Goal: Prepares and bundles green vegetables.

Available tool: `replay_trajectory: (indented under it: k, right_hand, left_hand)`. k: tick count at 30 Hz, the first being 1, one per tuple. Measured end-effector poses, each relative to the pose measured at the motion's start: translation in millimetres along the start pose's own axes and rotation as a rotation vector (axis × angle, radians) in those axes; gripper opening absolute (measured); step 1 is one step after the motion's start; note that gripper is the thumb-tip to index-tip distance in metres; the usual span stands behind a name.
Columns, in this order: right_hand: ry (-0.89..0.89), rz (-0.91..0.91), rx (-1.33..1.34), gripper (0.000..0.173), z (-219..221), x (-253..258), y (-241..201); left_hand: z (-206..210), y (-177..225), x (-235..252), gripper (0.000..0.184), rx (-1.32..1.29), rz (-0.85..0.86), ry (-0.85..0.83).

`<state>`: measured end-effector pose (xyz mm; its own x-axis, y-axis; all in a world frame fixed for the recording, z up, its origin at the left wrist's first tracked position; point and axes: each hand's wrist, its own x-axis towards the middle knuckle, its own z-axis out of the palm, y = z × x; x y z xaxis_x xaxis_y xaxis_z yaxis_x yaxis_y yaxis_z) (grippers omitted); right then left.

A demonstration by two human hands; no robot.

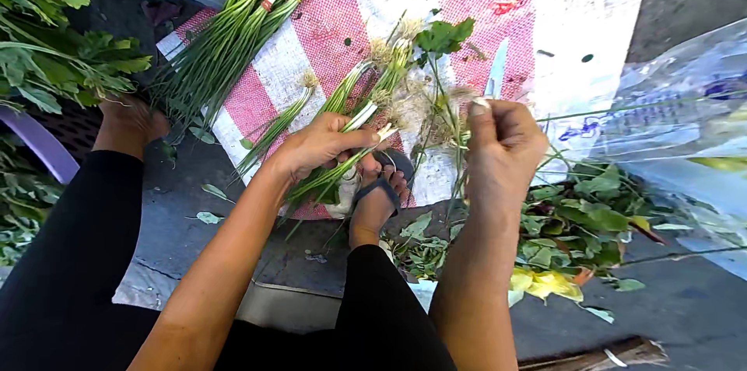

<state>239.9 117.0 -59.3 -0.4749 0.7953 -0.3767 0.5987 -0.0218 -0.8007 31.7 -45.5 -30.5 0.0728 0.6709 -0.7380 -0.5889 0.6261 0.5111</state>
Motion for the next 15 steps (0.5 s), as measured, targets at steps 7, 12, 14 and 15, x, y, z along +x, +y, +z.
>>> replay_trajectory:
  k: [7,12,14,15]
  right_hand:
    - [-0.169,0.279,0.768,0.038,3.8,-6.6,-16.9]
    - [-0.174,0.325,0.954,0.027,23.8,-15.0,-34.1]
    - [-0.150,0.359,0.964,0.024,29.6,-19.0,-41.5]
    - [-0.145,0.360,0.964,0.022,32.9,-19.8,-43.5]
  left_hand:
    - [9.2,11.5,-2.7,0.016,0.303,0.187,0.376]
    - [21.4,24.3,25.9,0.037,0.305,0.238,0.565]
    - [34.3,24.9,27.5,0.031,0.116,0.221,0.391]
    - [40.2,23.1,29.0,0.031,0.076,0.228,0.332]
